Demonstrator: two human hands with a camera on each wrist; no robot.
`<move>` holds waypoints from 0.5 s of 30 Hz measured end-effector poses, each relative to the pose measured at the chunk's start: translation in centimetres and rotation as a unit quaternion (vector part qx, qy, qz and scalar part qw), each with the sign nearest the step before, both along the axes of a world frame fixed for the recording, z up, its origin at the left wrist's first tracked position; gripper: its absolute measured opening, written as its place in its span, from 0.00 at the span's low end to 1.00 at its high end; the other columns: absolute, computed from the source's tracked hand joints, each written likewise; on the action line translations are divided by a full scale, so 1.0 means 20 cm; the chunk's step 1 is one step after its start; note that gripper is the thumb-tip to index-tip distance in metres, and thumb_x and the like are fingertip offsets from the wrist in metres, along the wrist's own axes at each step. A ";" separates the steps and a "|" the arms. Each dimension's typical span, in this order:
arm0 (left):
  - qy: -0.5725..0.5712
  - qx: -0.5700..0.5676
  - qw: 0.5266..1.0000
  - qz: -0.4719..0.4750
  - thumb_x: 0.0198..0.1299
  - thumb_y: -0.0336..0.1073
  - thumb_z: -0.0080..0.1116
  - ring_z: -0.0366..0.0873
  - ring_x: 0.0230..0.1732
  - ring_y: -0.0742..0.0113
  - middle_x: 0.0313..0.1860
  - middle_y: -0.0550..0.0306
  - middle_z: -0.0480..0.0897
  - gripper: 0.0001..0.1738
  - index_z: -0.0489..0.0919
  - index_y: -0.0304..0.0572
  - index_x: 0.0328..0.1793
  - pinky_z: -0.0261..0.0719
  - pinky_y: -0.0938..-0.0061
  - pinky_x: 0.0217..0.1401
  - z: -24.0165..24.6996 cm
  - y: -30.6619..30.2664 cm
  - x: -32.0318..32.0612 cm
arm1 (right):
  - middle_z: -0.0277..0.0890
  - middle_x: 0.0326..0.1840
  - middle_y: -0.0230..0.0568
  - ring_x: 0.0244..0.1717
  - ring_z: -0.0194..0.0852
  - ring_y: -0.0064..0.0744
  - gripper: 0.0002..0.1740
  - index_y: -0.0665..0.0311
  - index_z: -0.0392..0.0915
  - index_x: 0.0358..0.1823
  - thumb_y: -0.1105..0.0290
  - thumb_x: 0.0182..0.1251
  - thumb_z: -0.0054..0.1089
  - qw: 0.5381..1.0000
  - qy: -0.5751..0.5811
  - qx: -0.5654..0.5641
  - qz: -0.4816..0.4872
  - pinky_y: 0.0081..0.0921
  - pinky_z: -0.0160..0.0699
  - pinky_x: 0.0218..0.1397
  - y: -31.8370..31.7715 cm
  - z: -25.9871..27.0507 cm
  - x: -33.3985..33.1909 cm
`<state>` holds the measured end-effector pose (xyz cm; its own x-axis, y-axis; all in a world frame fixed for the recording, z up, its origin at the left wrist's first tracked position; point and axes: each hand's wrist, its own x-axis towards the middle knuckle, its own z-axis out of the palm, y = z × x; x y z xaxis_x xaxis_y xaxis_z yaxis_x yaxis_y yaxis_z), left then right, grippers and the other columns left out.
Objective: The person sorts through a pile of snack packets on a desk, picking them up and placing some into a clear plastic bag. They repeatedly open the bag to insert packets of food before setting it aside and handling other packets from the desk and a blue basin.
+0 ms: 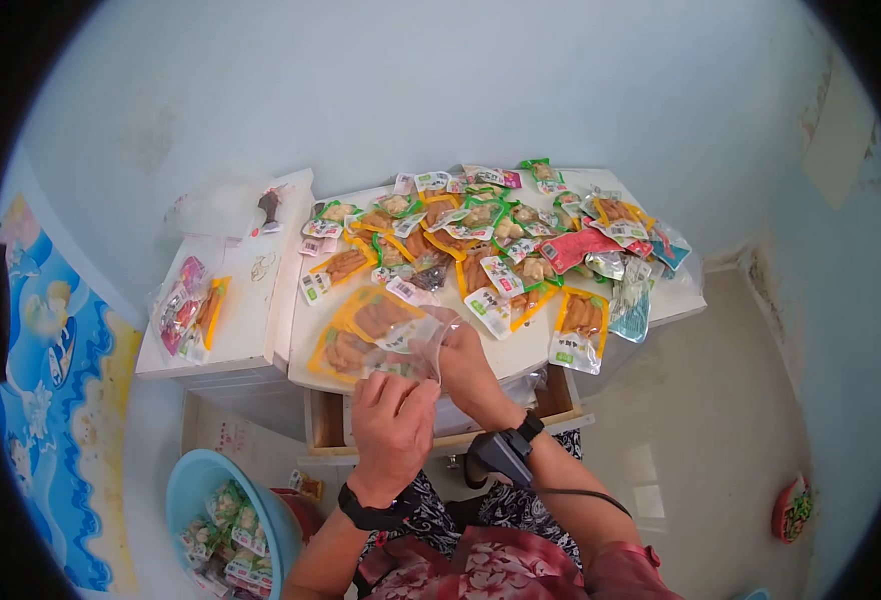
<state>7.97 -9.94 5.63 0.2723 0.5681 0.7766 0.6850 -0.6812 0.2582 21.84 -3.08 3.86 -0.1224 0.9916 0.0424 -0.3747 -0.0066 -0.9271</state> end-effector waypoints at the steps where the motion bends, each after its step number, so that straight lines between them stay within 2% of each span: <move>1: -0.001 -0.002 1.000 -0.001 0.51 0.24 0.69 0.76 0.41 0.55 0.36 0.59 0.79 0.15 0.85 0.45 0.45 0.72 0.60 0.44 0.00 0.00 -0.01 | 0.82 0.38 0.34 0.30 0.81 0.21 0.25 0.74 0.72 0.67 0.74 0.73 0.67 0.999 -0.032 0.019 0.006 0.18 0.72 0.25 0.02 -0.01 0.01; 4: -0.006 -0.008 1.000 0.002 0.52 0.24 0.69 0.76 0.41 0.54 0.36 0.58 0.79 0.13 0.84 0.44 0.45 0.73 0.58 0.45 -0.01 -0.01 -0.03 | 0.81 0.39 0.33 0.33 0.83 0.22 0.22 0.77 0.73 0.65 0.77 0.73 0.64 0.999 -0.028 0.018 -0.026 0.19 0.80 0.30 0.02 -0.02 -0.02; 7: -0.017 -0.020 0.999 0.020 0.55 0.24 0.68 0.77 0.41 0.51 0.37 0.56 0.80 0.11 0.84 0.43 0.44 0.74 0.56 0.46 0.00 -0.01 -0.06 | 0.83 0.43 0.37 0.38 0.87 0.26 0.20 0.78 0.72 0.65 0.79 0.74 0.60 0.998 0.053 0.002 -0.036 0.22 0.87 0.37 -0.06 0.08 -0.06; 10: -0.031 -0.029 0.999 0.034 0.58 0.24 0.67 0.77 0.41 0.49 0.37 0.53 0.80 0.08 0.82 0.42 0.44 0.74 0.55 0.46 -0.01 0.00 -0.08 | 0.85 0.48 0.47 0.46 0.89 0.32 0.21 0.79 0.71 0.66 0.79 0.75 0.56 0.996 -0.072 0.024 -0.045 0.27 0.91 0.46 -0.13 0.00 0.01; 13: -0.049 -0.049 0.998 0.016 0.60 0.23 0.65 0.77 0.40 0.47 0.37 0.51 0.80 0.08 0.81 0.40 0.44 0.75 0.56 0.46 -0.04 0.02 -0.07 | 0.86 0.51 0.50 0.54 0.89 0.37 0.23 0.74 0.70 0.71 0.78 0.77 0.55 0.973 -0.209 0.088 -0.050 0.29 0.89 0.51 -0.16 -0.05 0.05; 15: -0.050 -0.060 0.997 0.001 0.60 0.25 0.66 0.76 0.40 0.47 0.36 0.52 0.79 0.09 0.81 0.41 0.45 0.73 0.54 0.44 -0.06 0.03 -0.04 | 0.86 0.51 0.51 0.54 0.89 0.36 0.23 0.73 0.70 0.72 0.78 0.78 0.54 0.949 -0.261 0.153 -0.083 0.29 0.89 0.50 -0.12 -0.09 0.07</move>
